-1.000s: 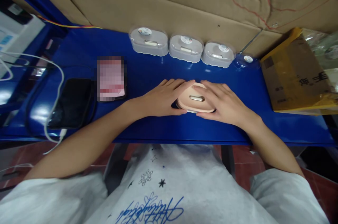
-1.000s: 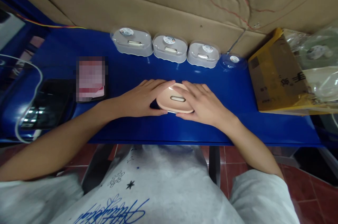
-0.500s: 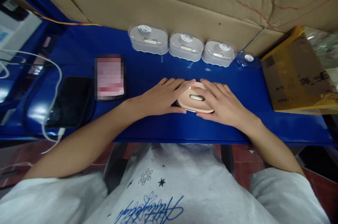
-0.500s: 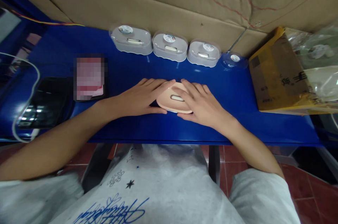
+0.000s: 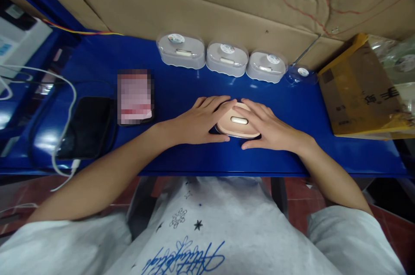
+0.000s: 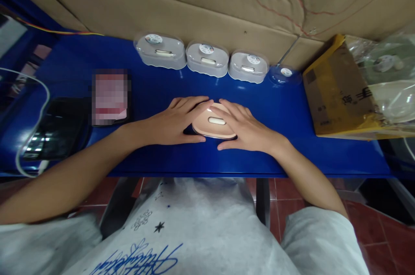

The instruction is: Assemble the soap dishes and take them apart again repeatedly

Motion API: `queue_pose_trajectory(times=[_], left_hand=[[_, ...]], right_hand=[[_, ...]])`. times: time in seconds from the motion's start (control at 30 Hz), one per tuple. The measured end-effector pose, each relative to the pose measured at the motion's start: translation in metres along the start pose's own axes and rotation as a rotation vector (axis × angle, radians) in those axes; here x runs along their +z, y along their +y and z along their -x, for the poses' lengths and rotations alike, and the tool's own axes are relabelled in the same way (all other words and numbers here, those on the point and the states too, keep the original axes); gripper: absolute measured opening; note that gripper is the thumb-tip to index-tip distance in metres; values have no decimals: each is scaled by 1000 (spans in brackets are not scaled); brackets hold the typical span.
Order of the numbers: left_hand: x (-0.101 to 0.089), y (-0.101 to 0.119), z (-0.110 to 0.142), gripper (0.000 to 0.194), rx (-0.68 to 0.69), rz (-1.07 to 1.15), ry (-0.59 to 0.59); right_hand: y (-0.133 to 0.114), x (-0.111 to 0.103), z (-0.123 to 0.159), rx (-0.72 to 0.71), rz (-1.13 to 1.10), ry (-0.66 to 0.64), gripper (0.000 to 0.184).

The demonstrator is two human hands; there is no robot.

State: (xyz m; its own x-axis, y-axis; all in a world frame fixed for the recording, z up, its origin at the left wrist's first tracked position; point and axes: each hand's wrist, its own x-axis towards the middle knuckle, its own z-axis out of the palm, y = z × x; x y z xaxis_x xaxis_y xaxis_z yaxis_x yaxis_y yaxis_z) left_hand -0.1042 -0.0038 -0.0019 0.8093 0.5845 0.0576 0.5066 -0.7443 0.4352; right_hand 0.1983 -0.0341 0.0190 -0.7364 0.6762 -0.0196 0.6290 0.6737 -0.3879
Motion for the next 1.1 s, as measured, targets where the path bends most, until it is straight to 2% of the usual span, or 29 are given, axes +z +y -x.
queue_pose_trajectory(times=[0.03, 0.1, 0.17, 0.2, 0.27, 0.33, 0.4, 0.47, 0.6, 0.67, 0.77, 0.87, 0.97, 1.03, 1.1], left_hand=[[0, 1, 0, 98, 3, 3, 2], [-1, 3, 0, 92, 3, 0, 1], [-3, 5, 1, 90, -3, -18, 2], [-4, 5, 1, 90, -7, -29, 3], [-5, 6, 1, 91, -14, -41, 1], [-6, 6, 1, 92, -20, -47, -5], [-7, 6, 1, 93, -25, -59, -10], [-8, 7, 1, 92, -33, -74, -14], [-10, 9, 0, 91, -37, -72, -33], [-11, 9, 0, 92, -39, -62, -45], [-12, 10, 0, 94, -53, -55, -59], [-13, 10, -1, 93, -58, -45, -59], [-12, 10, -1, 91, -53, -34, -53], [-12, 10, -1, 91, -51, -37, -51], [-12, 10, -1, 91, -52, -41, -53]], right_hand=[[6, -5, 0, -10, -40, 24, 102], [24, -17, 2, 42, -79, 164, 79], [49, -30, 6, 193, -4, 368, 57], [63, -35, 9, 291, 71, 450, 53], [92, -40, 16, 482, 230, 519, 55], [115, -39, 21, 655, 320, 481, 67], [128, -36, 23, 773, 345, 418, 77], [130, -35, 24, 800, 348, 379, 77], [116, -43, 30, 671, 336, 339, 75], [111, -48, 37, 658, 299, 295, 91], [108, -50, 45, 776, 208, 179, 119], [102, -52, 50, 881, 130, 59, 128], [89, -61, 57, 867, 148, 81, 117], [81, -72, 67, 756, 117, 109, 98], [74, -84, 81, 612, 14, 61, 75]])
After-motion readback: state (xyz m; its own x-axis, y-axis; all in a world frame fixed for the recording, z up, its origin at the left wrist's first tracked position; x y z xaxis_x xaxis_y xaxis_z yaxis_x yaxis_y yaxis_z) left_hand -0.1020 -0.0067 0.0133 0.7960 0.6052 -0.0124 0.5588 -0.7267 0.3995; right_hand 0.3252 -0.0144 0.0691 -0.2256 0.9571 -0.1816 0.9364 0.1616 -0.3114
